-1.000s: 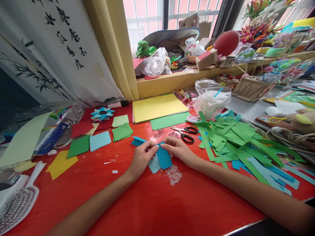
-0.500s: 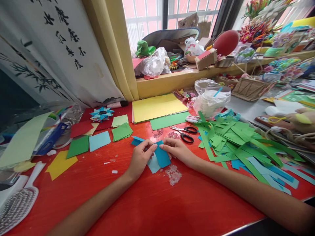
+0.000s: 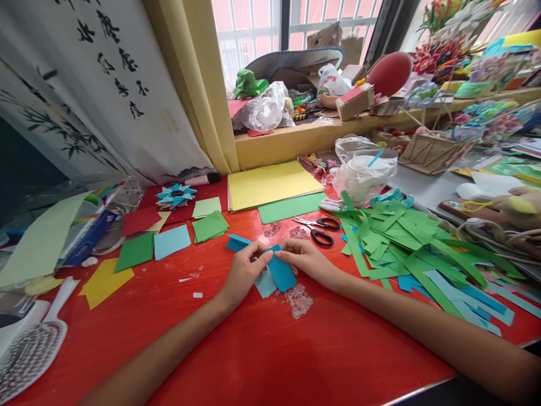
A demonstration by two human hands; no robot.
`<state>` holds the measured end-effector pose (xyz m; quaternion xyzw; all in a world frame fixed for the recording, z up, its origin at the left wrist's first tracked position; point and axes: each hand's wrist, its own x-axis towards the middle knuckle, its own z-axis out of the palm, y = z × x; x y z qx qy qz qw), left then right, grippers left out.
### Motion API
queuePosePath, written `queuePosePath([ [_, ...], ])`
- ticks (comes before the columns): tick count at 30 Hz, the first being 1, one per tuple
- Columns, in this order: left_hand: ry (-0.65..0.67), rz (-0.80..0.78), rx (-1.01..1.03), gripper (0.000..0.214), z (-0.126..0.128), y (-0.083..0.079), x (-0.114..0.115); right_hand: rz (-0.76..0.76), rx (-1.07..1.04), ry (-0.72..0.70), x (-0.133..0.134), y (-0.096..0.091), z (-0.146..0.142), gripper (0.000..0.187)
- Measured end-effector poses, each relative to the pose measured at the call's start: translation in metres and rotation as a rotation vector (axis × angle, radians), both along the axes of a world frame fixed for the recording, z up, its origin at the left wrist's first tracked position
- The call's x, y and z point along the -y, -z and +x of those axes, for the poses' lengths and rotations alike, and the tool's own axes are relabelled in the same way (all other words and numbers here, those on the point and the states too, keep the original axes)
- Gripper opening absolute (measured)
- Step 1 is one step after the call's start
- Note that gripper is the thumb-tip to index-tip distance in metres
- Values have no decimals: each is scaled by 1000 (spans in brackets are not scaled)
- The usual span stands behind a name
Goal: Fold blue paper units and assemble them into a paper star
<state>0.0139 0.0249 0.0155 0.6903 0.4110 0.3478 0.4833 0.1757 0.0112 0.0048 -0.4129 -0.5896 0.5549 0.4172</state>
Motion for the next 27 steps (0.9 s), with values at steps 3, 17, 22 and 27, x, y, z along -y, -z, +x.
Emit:
queuePosePath([
  [3, 2, 11, 9, 22, 1, -1, 1, -8, 21, -62, 1, -1, 0, 25],
  [17, 38, 111, -104, 19, 1, 0, 4, -28, 53, -232, 2, -5, 1, 23],
  [22, 27, 192, -145, 20, 2, -3, 8, -31, 76, -233, 2, -4, 2, 23],
  [27, -59, 343, -230, 18, 1, -8, 9, 38, 140, -222, 1, -3, 3, 30],
])
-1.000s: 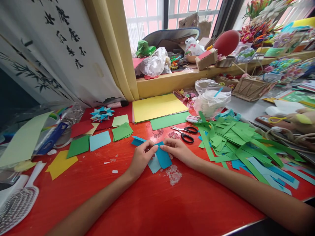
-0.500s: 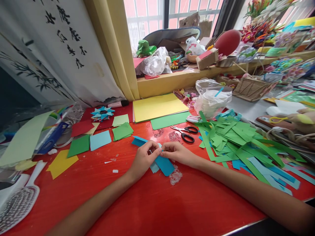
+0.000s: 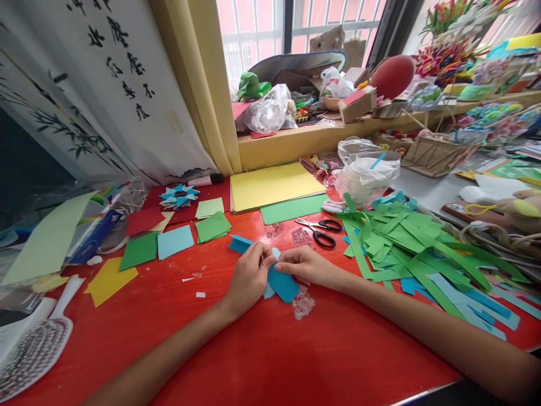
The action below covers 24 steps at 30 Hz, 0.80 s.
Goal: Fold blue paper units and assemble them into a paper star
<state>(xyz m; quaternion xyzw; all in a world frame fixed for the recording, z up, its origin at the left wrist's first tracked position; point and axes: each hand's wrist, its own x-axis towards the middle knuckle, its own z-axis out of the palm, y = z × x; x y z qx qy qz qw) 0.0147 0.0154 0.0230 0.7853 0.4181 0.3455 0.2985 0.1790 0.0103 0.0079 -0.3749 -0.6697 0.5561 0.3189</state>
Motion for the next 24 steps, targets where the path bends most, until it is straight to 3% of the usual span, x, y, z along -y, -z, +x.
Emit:
queuePosePath([
  [3, -74, 73, -24, 17, -4, -7, -6, 78, 15, 27, 0, -1, 0, 32],
  [8, -236, 154, 7, 15, -19, -21, -27, 28, 15, -33, 3, -6, -1, 30],
  [12, -439, 176, 157, 14, -42, -20, -54, 1, 67, -79, 4, -9, 0, 24],
  [15, -452, 108, 131, 19, -54, -16, -71, -29, 72, -56, 3, -9, 0, 21],
  [18, -509, 172, 75, 22, -58, -20, -74, -54, 7, -9, 1, -5, 1, 21],
  [21, -418, 266, -8, 22, -54, -35, -63, -48, -118, 167, -3, 1, 3, 21],
  [24, -13, 154, -307, 24, -45, -47, -43, -16, -257, 393, -9, 3, 6, 20],
])
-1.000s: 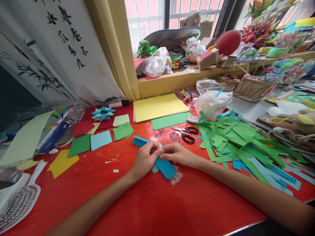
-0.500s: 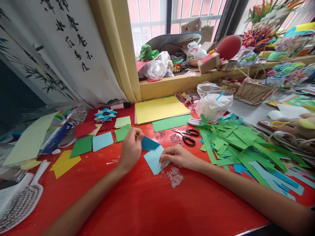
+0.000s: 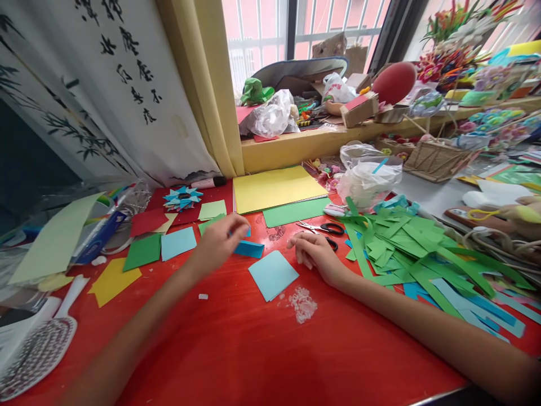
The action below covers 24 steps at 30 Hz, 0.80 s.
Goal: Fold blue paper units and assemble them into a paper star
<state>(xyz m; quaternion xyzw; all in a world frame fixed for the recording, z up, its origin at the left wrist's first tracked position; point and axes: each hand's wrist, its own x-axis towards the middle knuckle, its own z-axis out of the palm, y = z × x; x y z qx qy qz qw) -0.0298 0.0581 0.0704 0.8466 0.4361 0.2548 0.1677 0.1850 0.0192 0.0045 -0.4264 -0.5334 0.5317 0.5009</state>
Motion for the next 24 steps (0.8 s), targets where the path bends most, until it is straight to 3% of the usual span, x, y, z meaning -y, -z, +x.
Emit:
queuePosePath([
  [2, 227, -46, -255, 21, 9, 1, 15, -1, -54, 70, -3, 0, 1, 19],
  [4, 298, -14, -400, 36, 18, 8, 27, -13, -64, 67, -4, 0, 1, 19],
  [7, 334, -1, -515, 53, 28, 21, 39, -17, -51, 25, -4, 0, 1, 18],
  [10, 332, 1, -536, 48, 32, 28, 42, -15, -50, 10, -3, 1, 0, 17],
  [15, 344, -62, -536, 33, 30, 24, 37, -18, -50, 18, -3, 1, 0, 17],
  [24, 390, -56, -549, 40, 27, 25, 38, -15, -50, 4, -3, 2, -1, 17],
])
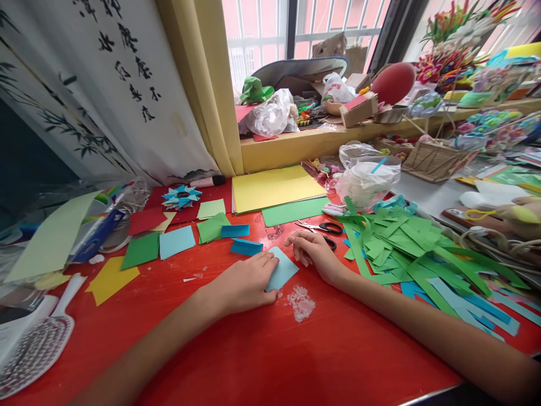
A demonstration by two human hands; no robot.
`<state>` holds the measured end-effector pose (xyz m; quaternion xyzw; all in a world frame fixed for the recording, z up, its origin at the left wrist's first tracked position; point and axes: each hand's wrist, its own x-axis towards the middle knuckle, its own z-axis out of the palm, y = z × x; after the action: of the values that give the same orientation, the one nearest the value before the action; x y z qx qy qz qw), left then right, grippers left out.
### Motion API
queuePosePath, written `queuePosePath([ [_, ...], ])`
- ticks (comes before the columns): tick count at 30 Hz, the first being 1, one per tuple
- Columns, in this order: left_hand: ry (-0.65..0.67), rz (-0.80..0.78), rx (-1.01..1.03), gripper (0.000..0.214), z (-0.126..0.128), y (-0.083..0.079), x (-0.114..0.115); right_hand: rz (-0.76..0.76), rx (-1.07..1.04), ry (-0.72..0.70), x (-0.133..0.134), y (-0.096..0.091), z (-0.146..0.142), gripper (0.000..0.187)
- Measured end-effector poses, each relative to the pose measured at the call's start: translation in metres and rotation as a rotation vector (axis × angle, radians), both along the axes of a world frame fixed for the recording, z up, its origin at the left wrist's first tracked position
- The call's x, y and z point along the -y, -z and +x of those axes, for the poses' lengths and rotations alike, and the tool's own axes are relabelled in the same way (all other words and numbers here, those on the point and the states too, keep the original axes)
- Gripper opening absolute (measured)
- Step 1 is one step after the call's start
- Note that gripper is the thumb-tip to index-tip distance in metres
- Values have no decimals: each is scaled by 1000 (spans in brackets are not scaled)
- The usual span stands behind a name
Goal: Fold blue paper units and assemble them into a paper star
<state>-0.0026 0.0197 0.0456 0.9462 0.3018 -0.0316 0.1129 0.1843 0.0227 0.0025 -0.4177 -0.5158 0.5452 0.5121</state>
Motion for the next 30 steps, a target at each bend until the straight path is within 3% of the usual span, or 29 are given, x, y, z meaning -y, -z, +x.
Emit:
queuePosePath([
  [19, 31, 47, -21, 28, 0, -4, 0, 16, 34, -6, 0, 0, 0, 19],
  [25, 24, 155, 12, 21, 3, 4, 4, 67, 71, 32, 1, 2, -1, 25],
  [30, -99, 237, 165, 32, 3, 19, 17, 121, 128, 74, 2, 3, -2, 24],
])
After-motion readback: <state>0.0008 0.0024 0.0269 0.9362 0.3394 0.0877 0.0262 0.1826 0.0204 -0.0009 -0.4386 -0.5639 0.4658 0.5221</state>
